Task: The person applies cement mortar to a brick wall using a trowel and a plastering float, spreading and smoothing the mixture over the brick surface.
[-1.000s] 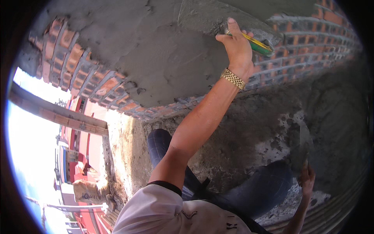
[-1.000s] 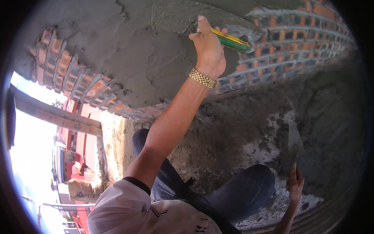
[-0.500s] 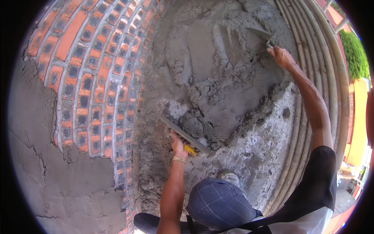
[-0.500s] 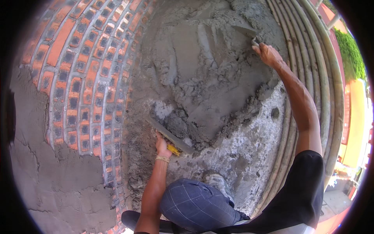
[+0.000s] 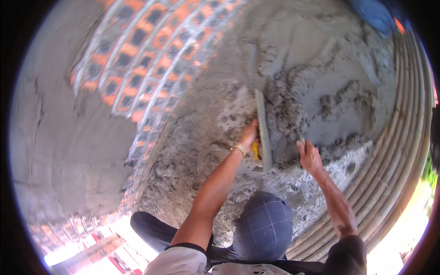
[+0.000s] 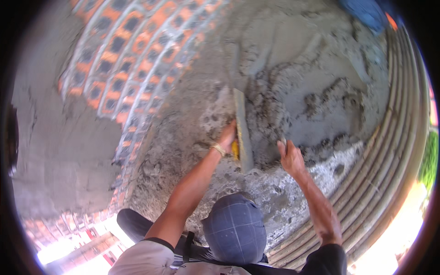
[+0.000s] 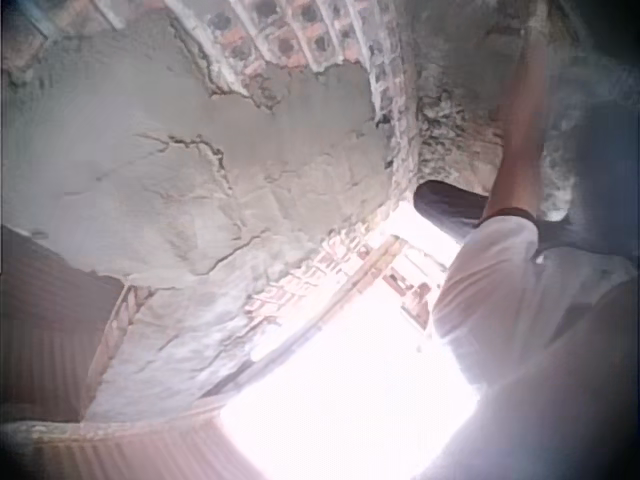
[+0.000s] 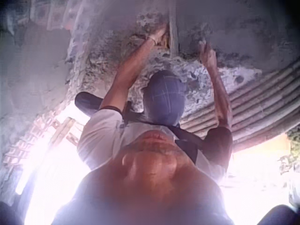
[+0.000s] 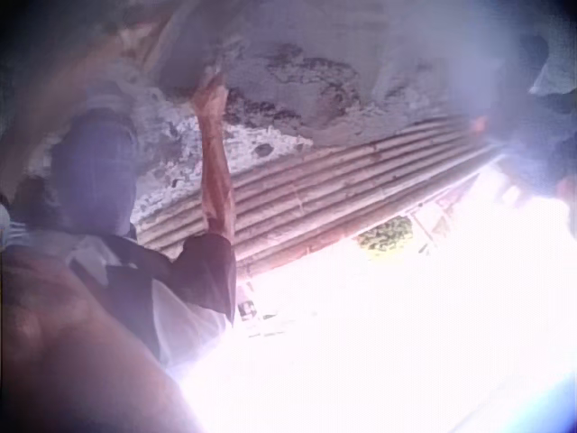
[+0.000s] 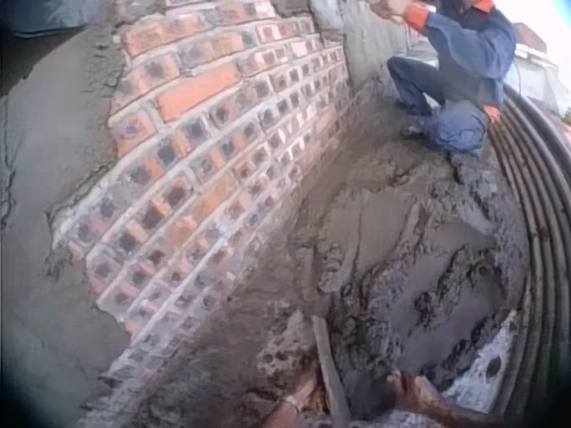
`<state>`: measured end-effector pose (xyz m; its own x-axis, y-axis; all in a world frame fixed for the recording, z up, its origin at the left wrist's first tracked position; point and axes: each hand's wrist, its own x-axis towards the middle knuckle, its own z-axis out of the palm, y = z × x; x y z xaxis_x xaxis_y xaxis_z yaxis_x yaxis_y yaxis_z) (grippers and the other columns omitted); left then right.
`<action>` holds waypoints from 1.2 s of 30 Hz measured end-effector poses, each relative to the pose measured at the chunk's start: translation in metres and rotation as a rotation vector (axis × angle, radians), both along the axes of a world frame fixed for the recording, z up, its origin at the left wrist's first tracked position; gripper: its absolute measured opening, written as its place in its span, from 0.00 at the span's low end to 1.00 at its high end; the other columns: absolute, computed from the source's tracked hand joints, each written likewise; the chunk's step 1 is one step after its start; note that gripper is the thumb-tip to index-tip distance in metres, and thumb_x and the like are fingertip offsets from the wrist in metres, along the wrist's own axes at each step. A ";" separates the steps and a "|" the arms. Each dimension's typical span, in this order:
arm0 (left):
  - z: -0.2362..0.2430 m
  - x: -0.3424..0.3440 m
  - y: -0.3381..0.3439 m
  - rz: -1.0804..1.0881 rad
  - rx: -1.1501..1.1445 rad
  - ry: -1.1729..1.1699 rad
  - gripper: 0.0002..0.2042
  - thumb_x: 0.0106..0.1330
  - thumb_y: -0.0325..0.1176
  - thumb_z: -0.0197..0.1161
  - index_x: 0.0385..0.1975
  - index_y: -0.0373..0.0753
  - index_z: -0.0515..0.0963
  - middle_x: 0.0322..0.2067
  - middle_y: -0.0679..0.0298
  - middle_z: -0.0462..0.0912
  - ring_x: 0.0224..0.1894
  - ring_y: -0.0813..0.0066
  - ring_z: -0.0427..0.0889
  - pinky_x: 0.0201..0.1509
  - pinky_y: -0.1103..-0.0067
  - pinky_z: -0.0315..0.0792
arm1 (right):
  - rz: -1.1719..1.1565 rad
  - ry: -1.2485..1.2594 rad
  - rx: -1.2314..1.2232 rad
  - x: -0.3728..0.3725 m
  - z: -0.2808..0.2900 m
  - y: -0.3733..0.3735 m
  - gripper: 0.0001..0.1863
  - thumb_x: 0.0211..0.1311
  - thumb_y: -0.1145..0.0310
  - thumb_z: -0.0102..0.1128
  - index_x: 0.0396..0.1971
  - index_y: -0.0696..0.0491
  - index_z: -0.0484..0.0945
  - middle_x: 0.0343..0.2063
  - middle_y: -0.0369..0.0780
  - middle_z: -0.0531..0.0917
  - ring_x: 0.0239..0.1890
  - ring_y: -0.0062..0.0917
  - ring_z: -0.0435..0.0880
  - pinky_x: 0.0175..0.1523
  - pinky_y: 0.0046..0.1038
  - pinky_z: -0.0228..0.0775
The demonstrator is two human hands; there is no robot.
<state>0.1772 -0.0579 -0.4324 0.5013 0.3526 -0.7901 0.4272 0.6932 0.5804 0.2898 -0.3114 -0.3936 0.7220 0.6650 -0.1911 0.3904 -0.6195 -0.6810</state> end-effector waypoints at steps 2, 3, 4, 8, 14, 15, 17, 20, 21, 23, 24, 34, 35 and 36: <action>-0.004 -0.025 -0.017 0.049 0.033 0.012 0.23 0.74 0.56 0.47 0.29 0.41 0.71 0.15 0.67 0.66 0.13 0.75 0.66 0.16 0.74 0.65 | -0.101 0.176 -0.029 -0.036 0.011 0.012 0.22 0.75 0.53 0.51 0.37 0.63 0.74 0.25 0.61 0.78 0.30 0.60 0.74 0.36 0.47 0.69; -0.004 -0.031 -0.029 0.057 0.050 0.008 0.23 0.73 0.57 0.48 0.30 0.41 0.72 0.17 0.67 0.67 0.13 0.75 0.66 0.17 0.73 0.65 | -0.082 0.187 0.020 -0.048 0.018 0.010 0.21 0.76 0.55 0.50 0.39 0.63 0.75 0.23 0.57 0.76 0.23 0.48 0.70 0.34 0.43 0.68; -0.018 -0.041 -0.039 0.135 -0.082 -0.052 0.23 0.73 0.58 0.49 0.28 0.43 0.70 0.16 0.69 0.64 0.14 0.75 0.65 0.15 0.74 0.62 | -0.015 0.171 0.110 -0.058 0.019 0.006 0.21 0.77 0.57 0.49 0.37 0.64 0.74 0.21 0.54 0.75 0.23 0.39 0.64 0.31 0.40 0.66; 0.017 -0.093 -0.047 0.228 -0.296 -0.360 0.29 0.77 0.59 0.41 0.58 0.40 0.74 0.53 0.57 0.79 0.50 0.67 0.80 0.53 0.64 0.75 | 0.151 0.083 0.014 -0.098 0.081 0.025 0.20 0.75 0.58 0.51 0.36 0.63 0.72 0.24 0.58 0.75 0.24 0.53 0.73 0.32 0.44 0.66; 0.066 -0.221 -0.010 0.694 -0.376 -0.919 0.36 0.73 0.65 0.43 0.66 0.39 0.68 0.63 0.57 0.74 0.61 0.62 0.75 0.66 0.61 0.69 | 0.796 -0.049 0.000 -0.178 0.228 0.150 0.17 0.73 0.60 0.53 0.34 0.61 0.70 0.24 0.57 0.78 0.29 0.58 0.77 0.33 0.46 0.67; 0.077 -0.240 0.004 0.736 -0.355 -0.993 0.35 0.73 0.64 0.45 0.66 0.38 0.69 0.62 0.56 0.75 0.60 0.60 0.76 0.66 0.61 0.69 | 0.885 -0.095 -0.043 -0.201 0.253 0.174 0.17 0.73 0.60 0.53 0.34 0.61 0.70 0.24 0.57 0.78 0.29 0.58 0.78 0.33 0.46 0.67; 0.100 -0.296 0.029 0.823 -0.327 -1.138 0.35 0.72 0.62 0.48 0.65 0.37 0.70 0.61 0.54 0.76 0.60 0.58 0.77 0.67 0.60 0.69 | 1.051 -0.187 -0.152 -0.253 0.293 0.219 0.16 0.73 0.60 0.53 0.34 0.61 0.70 0.23 0.56 0.79 0.30 0.57 0.79 0.33 0.47 0.68; 0.120 -0.393 0.056 1.062 -0.110 -1.087 0.36 0.71 0.62 0.50 0.66 0.37 0.69 0.65 0.53 0.72 0.63 0.55 0.73 0.69 0.57 0.65 | 1.261 -0.283 -0.254 -0.347 0.324 0.275 0.16 0.72 0.60 0.53 0.36 0.60 0.71 0.23 0.56 0.79 0.29 0.56 0.79 0.35 0.49 0.68; 0.123 -0.427 0.063 1.154 -0.006 -1.056 0.36 0.71 0.63 0.50 0.66 0.37 0.69 0.66 0.53 0.71 0.64 0.54 0.72 0.70 0.57 0.64 | 1.348 -0.306 -0.162 -0.380 0.330 0.289 0.16 0.72 0.60 0.53 0.36 0.60 0.71 0.23 0.55 0.80 0.29 0.55 0.79 0.36 0.49 0.68; 0.099 -0.512 0.069 1.337 0.025 -1.175 0.29 0.73 0.55 0.53 0.62 0.35 0.72 0.61 0.55 0.76 0.61 0.57 0.75 0.67 0.57 0.68 | 1.516 -0.326 -0.025 -0.450 0.333 0.313 0.16 0.72 0.60 0.53 0.36 0.60 0.71 0.23 0.54 0.80 0.28 0.55 0.78 0.37 0.49 0.68; 0.109 -0.538 0.074 1.381 0.087 -1.150 0.28 0.73 0.53 0.53 0.62 0.35 0.72 0.61 0.55 0.76 0.61 0.56 0.75 0.67 0.57 0.68 | 1.540 -0.351 0.017 -0.473 0.341 0.324 0.16 0.72 0.60 0.53 0.35 0.60 0.71 0.23 0.53 0.80 0.28 0.54 0.78 0.37 0.49 0.68; 0.186 -0.753 0.156 1.876 0.455 -0.871 0.21 0.76 0.51 0.48 0.53 0.39 0.72 0.42 0.60 0.81 0.42 0.63 0.80 0.47 0.63 0.76 | 1.163 -0.072 -0.066 -0.502 0.415 0.345 0.17 0.72 0.58 0.57 0.33 0.58 0.72 0.18 0.40 0.73 0.20 0.24 0.71 0.29 0.33 0.65; 0.186 -0.765 0.170 1.916 0.480 -0.717 0.19 0.76 0.52 0.48 0.47 0.40 0.72 0.37 0.62 0.80 0.37 0.66 0.79 0.42 0.65 0.76 | 1.068 -0.035 -0.116 -0.488 0.415 0.331 0.17 0.73 0.58 0.57 0.32 0.57 0.73 0.18 0.37 0.74 0.19 0.20 0.71 0.27 0.30 0.65; 0.184 -0.766 0.182 1.950 0.496 -0.551 0.18 0.76 0.52 0.47 0.41 0.41 0.72 0.32 0.64 0.79 0.32 0.69 0.78 0.36 0.67 0.75 | 0.989 0.016 -0.154 -0.470 0.413 0.317 0.16 0.74 0.58 0.56 0.32 0.56 0.73 0.18 0.35 0.74 0.18 0.17 0.71 0.25 0.28 0.64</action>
